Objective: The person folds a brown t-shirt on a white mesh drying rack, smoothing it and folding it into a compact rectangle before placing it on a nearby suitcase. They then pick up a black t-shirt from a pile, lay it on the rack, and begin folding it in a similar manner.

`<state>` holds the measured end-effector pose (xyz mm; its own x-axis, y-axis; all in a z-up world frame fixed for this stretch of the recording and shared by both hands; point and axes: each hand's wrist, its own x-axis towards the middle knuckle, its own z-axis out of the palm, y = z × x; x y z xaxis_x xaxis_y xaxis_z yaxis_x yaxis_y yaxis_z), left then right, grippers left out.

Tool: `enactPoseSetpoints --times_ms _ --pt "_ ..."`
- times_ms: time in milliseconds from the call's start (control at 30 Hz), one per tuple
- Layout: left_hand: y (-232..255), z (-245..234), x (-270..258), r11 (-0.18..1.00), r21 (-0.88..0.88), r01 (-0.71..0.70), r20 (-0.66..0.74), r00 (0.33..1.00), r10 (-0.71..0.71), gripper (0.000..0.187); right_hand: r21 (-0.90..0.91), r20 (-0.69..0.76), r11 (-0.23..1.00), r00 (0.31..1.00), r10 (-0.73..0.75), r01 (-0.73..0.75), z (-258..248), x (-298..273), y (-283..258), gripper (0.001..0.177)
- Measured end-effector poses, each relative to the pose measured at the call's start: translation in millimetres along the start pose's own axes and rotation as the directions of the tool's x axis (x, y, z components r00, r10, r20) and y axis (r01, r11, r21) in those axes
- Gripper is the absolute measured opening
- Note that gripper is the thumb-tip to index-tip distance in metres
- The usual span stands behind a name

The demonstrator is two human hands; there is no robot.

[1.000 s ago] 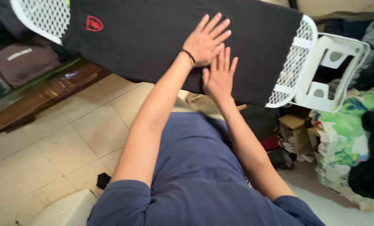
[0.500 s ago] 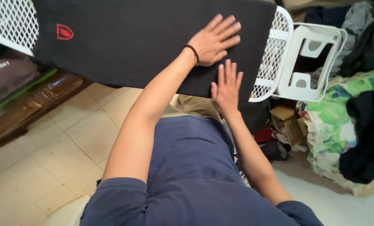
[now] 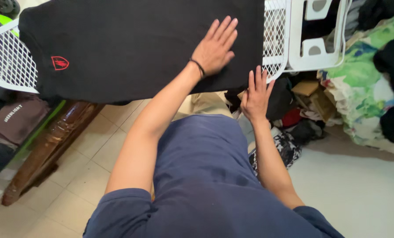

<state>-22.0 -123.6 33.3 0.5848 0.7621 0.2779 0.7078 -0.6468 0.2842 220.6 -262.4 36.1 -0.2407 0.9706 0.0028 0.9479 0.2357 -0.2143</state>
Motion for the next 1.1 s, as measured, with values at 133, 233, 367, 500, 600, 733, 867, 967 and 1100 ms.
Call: enactPoseSetpoints --times_ms 133,233,367,500,600,733,867,967,1100 --pt "64 -22 -54 0.994 -0.105 0.015 0.174 0.985 0.003 0.081 0.012 -0.061 0.998 0.996 -0.060 0.060 2 0 -2 0.070" --pt "76 1 -84 0.980 0.194 -0.052 -0.069 0.995 0.066 0.066 -0.029 -0.098 0.997 0.992 -0.074 0.072 11 1 -3 0.073" --pt "71 35 -97 0.962 0.269 -0.045 -0.196 0.975 0.101 0.055 -0.182 -0.179 0.980 0.978 -0.111 0.078 25 -4 6 0.072" --pt "71 28 -99 0.972 0.205 -0.116 -0.084 0.987 0.136 0.057 -0.107 -0.147 0.994 0.989 -0.030 0.015 23 0 -4 0.077" --pt "77 8 -117 0.959 0.085 -0.270 -0.095 0.956 0.277 0.048 -0.043 -0.228 0.999 0.973 -0.016 0.006 16 -13 -26 0.076" --pt "74 -15 -173 0.934 -0.211 -0.288 -0.065 0.958 0.280 0.024 0.072 -0.309 0.988 0.945 -0.105 0.134 17 -23 -74 0.065" --pt "56 -12 -269 0.819 -0.531 0.218 -0.119 0.937 -0.327 0.011 0.309 -0.170 0.920 0.965 -0.198 0.243 30 -26 -132 0.033" --pt "29 16 -344 0.408 -0.620 0.671 0.003 0.522 -0.853 0.014 0.523 -0.109 0.811 0.964 -0.240 0.262 48 -21 -169 0.020" --pt "-35 49 -435 0.262 -0.507 0.821 -0.188 0.192 -0.963 0.042 0.386 0.053 0.844 0.905 -0.423 0.372 70 -6 -205 0.021"
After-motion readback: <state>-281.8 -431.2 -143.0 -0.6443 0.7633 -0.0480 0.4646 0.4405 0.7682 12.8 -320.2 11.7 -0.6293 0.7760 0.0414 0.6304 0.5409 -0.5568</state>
